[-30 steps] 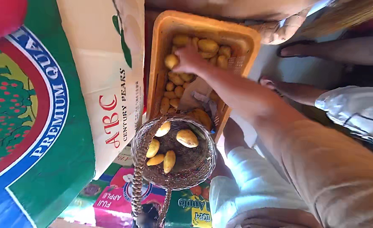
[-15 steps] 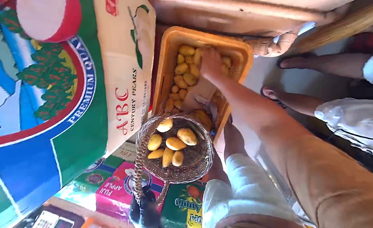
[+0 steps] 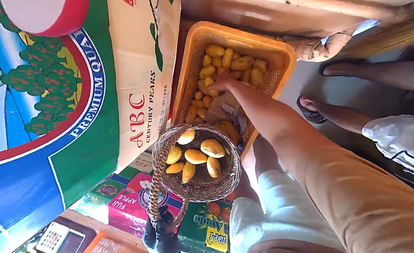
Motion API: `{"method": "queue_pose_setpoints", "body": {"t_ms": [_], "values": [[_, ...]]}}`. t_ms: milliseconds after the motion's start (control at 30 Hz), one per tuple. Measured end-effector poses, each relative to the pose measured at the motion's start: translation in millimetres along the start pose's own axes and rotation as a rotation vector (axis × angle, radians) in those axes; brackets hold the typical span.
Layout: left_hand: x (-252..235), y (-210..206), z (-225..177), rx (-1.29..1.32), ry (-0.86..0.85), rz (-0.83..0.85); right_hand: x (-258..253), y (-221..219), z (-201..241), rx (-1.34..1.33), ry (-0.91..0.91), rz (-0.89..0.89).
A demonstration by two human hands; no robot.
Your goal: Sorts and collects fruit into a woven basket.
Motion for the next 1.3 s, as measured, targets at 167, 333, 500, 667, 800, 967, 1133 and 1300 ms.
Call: {"method": "queue_pose_setpoints", "body": {"t_ms": [167,333,500,667,800,967,1133,1300], "values": [[0,15,14,0.032,-0.02,0.049,1,-56,19,0.326,-0.083,-0.022],[-4,16,14,0.04,-0.026,0.079,2,-53,21,0.409,-0.168,-0.012],[-4,20,15,0.047,-0.008,0.101,8,-41,15,0.395,0.005,-0.072],[-8,20,16,0.017,-0.023,0.125,12,-37,-14,0.378,0.06,-0.022],[-6,15,11,0.01,-0.029,0.117,0,-66,-6,0.305,-0.054,-0.094],[-5,8,-1,0.023,-0.005,0.075,6,-54,-8,0.203,0.102,-0.229],[-12,19,17,0.046,-0.036,0.118,156,-21,28,-0.101,0.43,-0.228],[-13,19,14,0.041,-0.023,0.095,299,-53,47,-0.068,0.589,0.495]]}}
Point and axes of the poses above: each hand's wrist, its own x-axis away from the middle knuckle, its own y-axis out of the back of the hand, z = x × y, the point moved 1 cm from there along -x, towards the middle knuckle, and after that the axes turned 11 degrees about -x, right-handed, at the moved point
